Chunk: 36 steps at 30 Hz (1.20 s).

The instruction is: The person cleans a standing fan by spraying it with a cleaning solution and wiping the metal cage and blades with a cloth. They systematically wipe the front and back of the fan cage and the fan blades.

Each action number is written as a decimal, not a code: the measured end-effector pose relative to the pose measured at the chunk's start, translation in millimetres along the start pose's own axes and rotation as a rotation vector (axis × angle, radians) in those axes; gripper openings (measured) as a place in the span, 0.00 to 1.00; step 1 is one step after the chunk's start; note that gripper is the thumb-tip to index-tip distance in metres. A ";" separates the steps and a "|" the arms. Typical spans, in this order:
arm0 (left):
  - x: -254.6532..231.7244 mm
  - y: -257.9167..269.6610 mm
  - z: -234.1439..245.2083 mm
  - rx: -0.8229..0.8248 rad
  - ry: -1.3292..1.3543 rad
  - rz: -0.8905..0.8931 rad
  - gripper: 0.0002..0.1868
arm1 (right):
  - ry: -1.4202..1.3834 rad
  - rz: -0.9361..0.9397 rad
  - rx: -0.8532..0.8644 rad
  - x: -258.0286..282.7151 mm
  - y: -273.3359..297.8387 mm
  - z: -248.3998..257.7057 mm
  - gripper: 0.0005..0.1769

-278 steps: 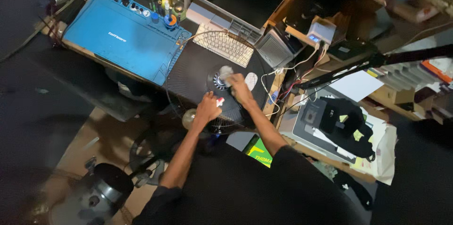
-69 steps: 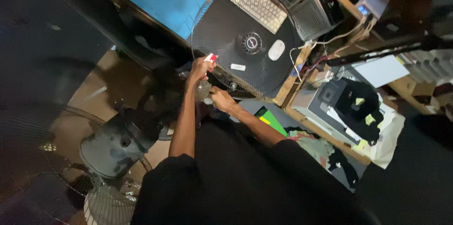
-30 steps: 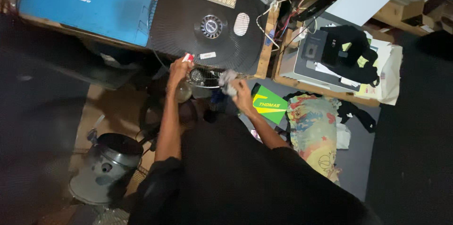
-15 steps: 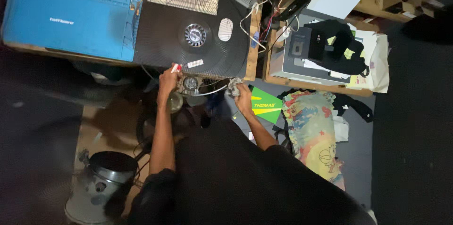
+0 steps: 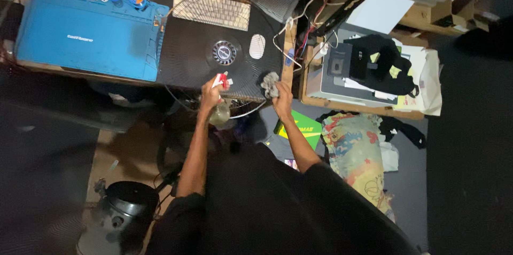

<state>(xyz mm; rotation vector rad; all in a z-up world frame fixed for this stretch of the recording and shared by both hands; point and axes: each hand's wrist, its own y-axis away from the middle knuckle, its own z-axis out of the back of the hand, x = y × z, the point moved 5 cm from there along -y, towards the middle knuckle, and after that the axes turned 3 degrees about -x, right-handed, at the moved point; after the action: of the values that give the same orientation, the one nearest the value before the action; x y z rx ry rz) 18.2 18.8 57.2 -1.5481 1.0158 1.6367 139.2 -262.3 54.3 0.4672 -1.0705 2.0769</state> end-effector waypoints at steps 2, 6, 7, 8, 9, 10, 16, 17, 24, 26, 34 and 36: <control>-6.6 -0.8 1.9 -0.013 -0.010 0.051 0.23 | 0.022 -0.048 -0.002 -7.3 -1.1 6.2 0.28; -19.4 7.0 2.1 0.095 0.027 0.131 0.27 | 0.060 -0.411 0.016 -13.3 -17.9 15.3 0.21; -36.8 8.0 -0.8 0.131 -0.044 -0.172 0.23 | 0.034 -0.560 0.005 -13.3 -20.9 16.6 0.19; -53.5 14.2 -6.3 0.170 -0.115 -0.470 0.20 | -0.132 -0.599 0.054 -7.4 -28.1 8.6 0.19; -69.8 22.9 -10.6 0.214 -0.188 -0.768 0.17 | -0.298 -0.636 0.104 -2.2 -38.2 -1.8 0.20; -64.5 18.7 -11.7 0.217 -0.123 -0.466 0.18 | -0.461 -0.678 0.156 4.0 -40.1 -7.9 0.20; -83.8 16.4 -29.7 0.222 -0.106 0.167 0.20 | -0.983 -0.917 0.338 46.8 -51.6 -44.9 0.22; -84.3 14.0 -29.9 0.234 -0.127 0.169 0.20 | -1.015 -0.908 0.341 49.2 -53.4 -46.9 0.21; -61.2 -1.7 -25.9 0.183 -0.096 0.133 0.23 | -0.929 -0.825 0.275 25.4 -51.1 -44.0 0.18; -54.8 -0.3 -17.9 0.147 -0.060 0.097 0.26 | -0.601 -0.666 0.163 8.6 -54.8 -23.8 0.19; 8.6 -15.4 -21.1 0.038 -0.509 -0.294 0.16 | 0.041 -0.093 -0.035 -13.1 -31.3 -3.7 0.21; 26.9 -21.4 -26.3 0.011 -0.627 -0.320 0.15 | 0.096 -0.254 -0.014 -24.2 -8.9 -1.3 0.17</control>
<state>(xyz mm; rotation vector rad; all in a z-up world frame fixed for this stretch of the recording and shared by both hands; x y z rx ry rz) 47.3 4.8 28.4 -1.0081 0.4154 1.7078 161.9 -268.8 43.8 0.4665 -0.9190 1.8477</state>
